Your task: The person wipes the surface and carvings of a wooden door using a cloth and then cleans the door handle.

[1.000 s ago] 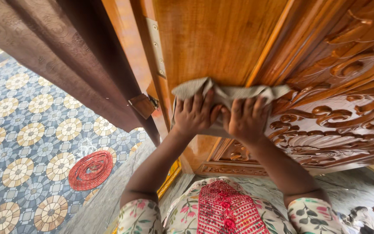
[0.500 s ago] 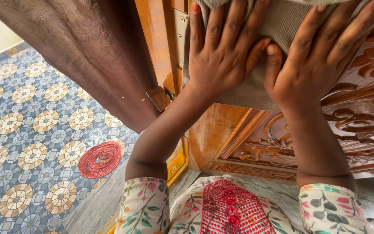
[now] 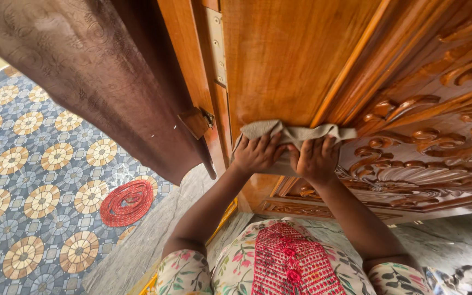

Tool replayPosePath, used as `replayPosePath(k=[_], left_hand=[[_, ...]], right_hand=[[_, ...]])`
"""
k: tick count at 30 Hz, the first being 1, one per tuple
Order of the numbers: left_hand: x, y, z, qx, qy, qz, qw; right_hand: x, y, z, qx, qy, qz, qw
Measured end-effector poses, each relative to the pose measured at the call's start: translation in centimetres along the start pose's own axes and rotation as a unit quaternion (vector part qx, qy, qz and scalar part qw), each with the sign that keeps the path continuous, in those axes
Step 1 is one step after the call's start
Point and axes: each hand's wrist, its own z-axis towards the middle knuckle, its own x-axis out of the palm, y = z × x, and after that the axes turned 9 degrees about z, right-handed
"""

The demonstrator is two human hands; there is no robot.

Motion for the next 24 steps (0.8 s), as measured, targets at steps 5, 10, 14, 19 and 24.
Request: replayPosePath(k=[5,10,14,19,24], left_hand=[[1.3,-0.7,-5.9,0.035,0.020,-0.022,0.999],[1.4,-0.8,-2.3,-0.022,0.046,0.011,0.999],[-0.7,1.0,5.3,-0.066,0.037,0.027,0.997],[-3.4,3.7,14.4,-0.086,0.063,0.056,0.993],[-4.6,5.4,20.3,-0.111,0.052,0.040,0.992]], right_hand=[[0.7,0.0,-2.7,-0.011,0.024,0.032,0.999],[-0.8,-0.6,0.6,0.001,0.007,0.012,1.000],[-2.8,-2.6,5.8,0.022,0.011,0.005,1.000],[-5.5,-5.4,13.7,0.027,-0.011,0.009,1.000],[-9.1,-7.1,20.0,0.052,0.011,-0.005,0.999]])
